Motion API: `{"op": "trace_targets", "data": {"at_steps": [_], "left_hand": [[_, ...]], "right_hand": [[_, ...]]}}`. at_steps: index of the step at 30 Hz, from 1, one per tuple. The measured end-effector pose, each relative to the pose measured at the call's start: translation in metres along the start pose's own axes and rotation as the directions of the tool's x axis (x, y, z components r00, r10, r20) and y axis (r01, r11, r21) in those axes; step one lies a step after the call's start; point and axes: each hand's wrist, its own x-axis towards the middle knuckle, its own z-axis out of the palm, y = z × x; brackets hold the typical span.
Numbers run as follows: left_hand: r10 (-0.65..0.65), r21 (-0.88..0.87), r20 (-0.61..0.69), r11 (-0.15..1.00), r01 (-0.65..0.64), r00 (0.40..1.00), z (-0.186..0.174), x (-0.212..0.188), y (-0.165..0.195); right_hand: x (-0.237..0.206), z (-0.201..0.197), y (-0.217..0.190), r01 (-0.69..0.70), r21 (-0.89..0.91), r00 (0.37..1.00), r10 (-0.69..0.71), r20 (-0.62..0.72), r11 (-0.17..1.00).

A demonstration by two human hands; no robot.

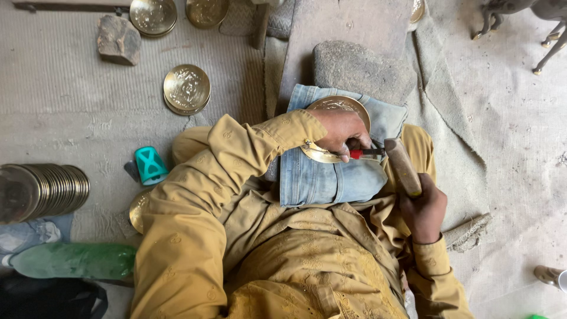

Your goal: The person sits cross-legged on the floor with a brass plate resting on a denim cushion, holding a chisel against the plate's engraved surface and striking it with a wooden mallet to emboss the decorative pattern. They reposition the chisel and rotate the plate as they work around the design, with finished brass plates stacked nearby.

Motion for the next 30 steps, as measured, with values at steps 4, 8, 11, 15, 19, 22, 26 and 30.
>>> {"op": "trace_targets", "data": {"at_steps": [4,8,11,15,19,22,26,30], "left_hand": [[0.0,-0.012,-0.009,1.0,0.0,1.0,0.004,0.001,-0.006],[-0.01,0.042,-0.003,0.999,0.01,1.0,0.006,0.005,-0.012],[-0.021,0.061,-0.017,0.998,0.022,1.0,0.006,0.003,-0.013],[0.029,0.113,-0.012,0.993,-0.027,1.0,0.002,-0.001,-0.01],[-0.076,0.084,-0.1,0.993,0.084,0.992,-0.002,-0.01,0.0],[-0.012,0.112,-0.564,0.989,0.091,0.826,0.001,-0.039,0.011],[-0.315,-0.06,-0.836,0.867,0.495,0.449,0.024,-0.09,0.031],[-0.334,-0.059,-0.845,0.834,0.549,0.417,0.037,-0.1,0.041]], "right_hand": [[-0.002,-0.002,0.005,-0.205,0.168,0.969,0.225,-0.107,0.964],[-0.001,-0.003,0.004,-0.054,-0.047,0.999,0.054,-0.006,0.997],[-0.001,-0.002,-0.002,-0.11,0.031,0.99,0.112,-0.081,0.993],[0.0,0.001,-0.014,-0.102,0.073,0.99,0.109,-0.088,0.992],[0.006,0.002,-0.029,-0.122,-0.102,0.985,0.133,0.107,0.987],[0.017,0.001,-0.044,-0.237,0.227,0.971,0.24,0.015,0.944],[0.033,-0.007,-0.07,-0.298,0.329,0.952,0.306,0.03,0.896],[0.042,0.005,-0.097,-0.159,0.74,0.984,0.168,0.063,0.653]]}}
